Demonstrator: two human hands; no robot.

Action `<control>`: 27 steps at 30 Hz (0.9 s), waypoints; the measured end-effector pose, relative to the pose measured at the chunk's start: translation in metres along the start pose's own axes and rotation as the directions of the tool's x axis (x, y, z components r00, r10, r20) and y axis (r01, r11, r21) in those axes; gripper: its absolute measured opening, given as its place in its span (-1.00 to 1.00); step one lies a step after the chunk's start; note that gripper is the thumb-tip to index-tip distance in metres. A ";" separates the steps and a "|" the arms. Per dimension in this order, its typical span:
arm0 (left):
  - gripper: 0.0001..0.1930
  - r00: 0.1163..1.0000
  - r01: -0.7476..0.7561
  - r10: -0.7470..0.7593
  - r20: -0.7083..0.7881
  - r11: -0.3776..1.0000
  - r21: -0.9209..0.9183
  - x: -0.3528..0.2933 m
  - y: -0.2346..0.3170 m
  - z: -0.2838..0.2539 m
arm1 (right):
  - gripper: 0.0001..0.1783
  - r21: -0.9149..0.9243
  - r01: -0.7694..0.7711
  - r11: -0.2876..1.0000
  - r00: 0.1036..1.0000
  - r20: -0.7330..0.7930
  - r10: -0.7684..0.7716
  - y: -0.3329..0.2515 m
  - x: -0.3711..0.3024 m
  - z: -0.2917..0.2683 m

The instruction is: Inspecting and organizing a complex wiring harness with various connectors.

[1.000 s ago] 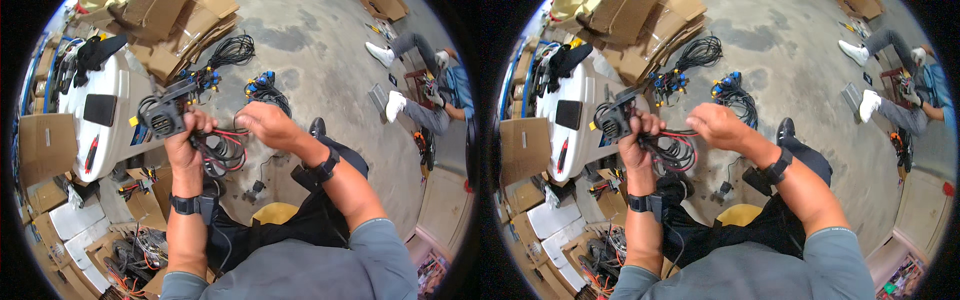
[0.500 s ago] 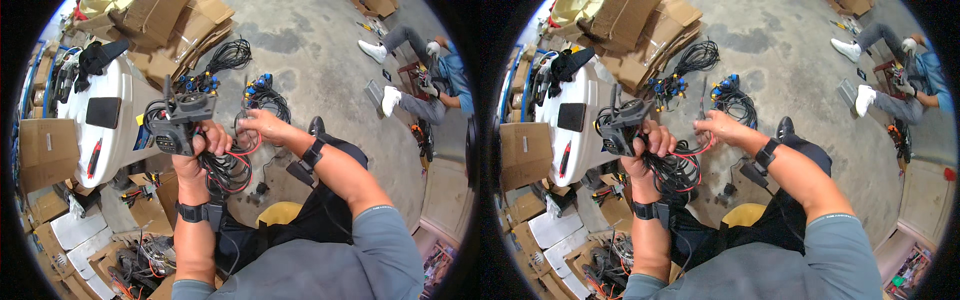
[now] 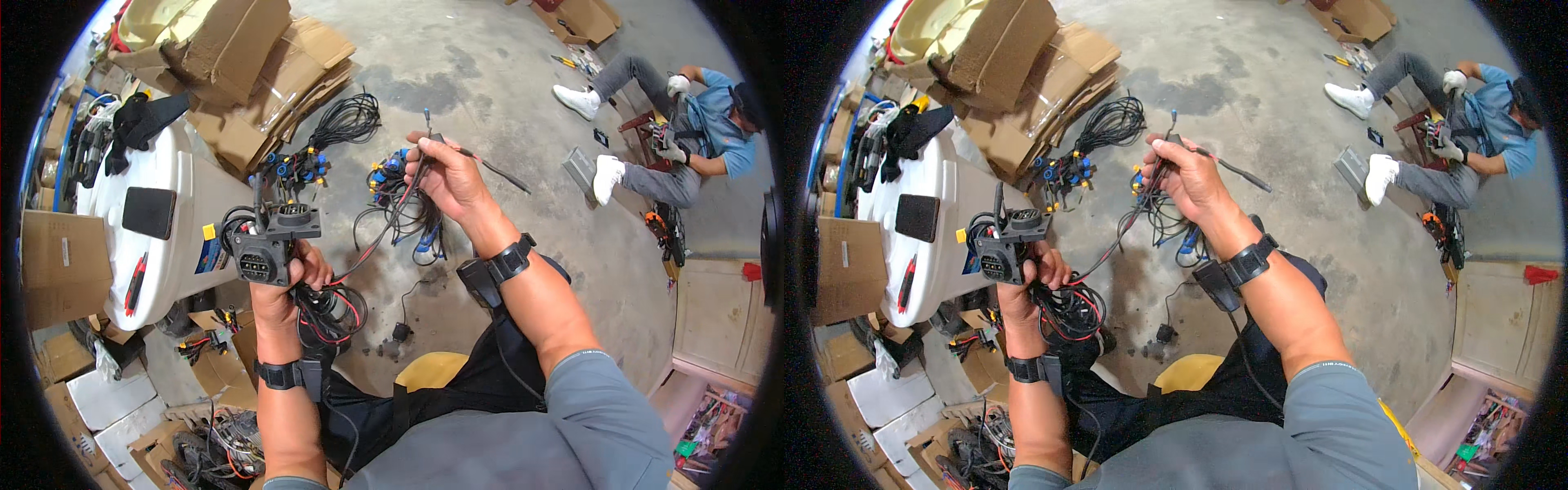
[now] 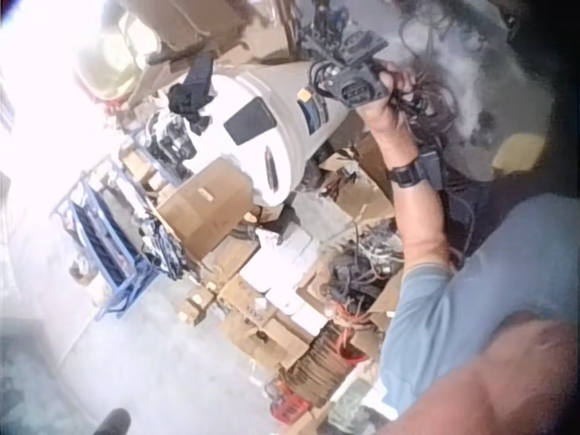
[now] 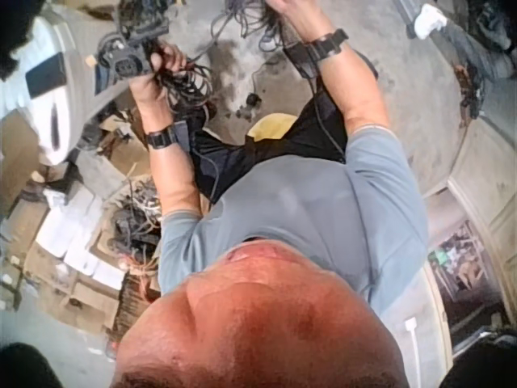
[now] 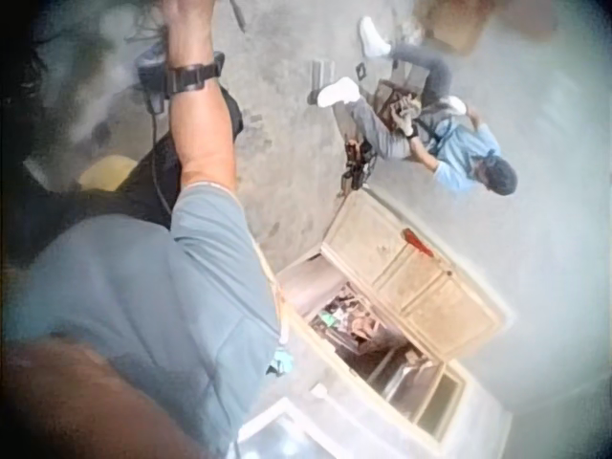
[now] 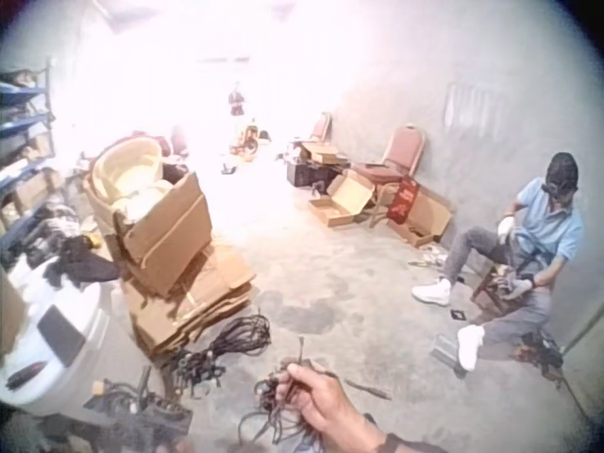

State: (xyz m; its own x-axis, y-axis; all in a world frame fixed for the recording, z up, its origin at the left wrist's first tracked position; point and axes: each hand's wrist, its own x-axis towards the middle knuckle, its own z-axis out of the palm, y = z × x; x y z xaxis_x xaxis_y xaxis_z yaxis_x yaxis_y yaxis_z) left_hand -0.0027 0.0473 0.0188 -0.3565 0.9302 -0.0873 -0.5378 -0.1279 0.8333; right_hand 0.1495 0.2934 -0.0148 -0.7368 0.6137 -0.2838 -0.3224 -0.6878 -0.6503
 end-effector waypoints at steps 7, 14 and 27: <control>-0.62 1.000 0.003 -0.003 0.001 1.000 -0.027 0.006 -0.003 -0.003 | -0.81 0.032 0.208 0.978 0.978 -0.039 -0.206 -0.025 -0.001 -0.009; -0.70 0.991 -0.029 0.013 -0.133 0.993 -0.114 0.008 -0.005 -0.018 | -0.76 -0.445 0.304 0.842 0.939 -0.008 -0.343 -0.029 -0.001 -0.017; -0.80 0.963 -0.062 0.051 -0.263 0.997 -0.034 0.025 -0.018 -0.010 | -0.63 -0.858 0.141 0.495 0.956 0.247 0.156 0.013 -0.034 0.013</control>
State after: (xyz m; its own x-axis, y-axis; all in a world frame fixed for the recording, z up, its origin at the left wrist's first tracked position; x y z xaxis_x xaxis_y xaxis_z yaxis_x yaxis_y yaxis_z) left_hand -0.0093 0.0693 -0.0035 -0.5722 0.7989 -0.1853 -0.5400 -0.1970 0.8183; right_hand 0.1629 0.2584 -0.0038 -0.9017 0.3839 -0.1988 0.2464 0.0786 -0.9660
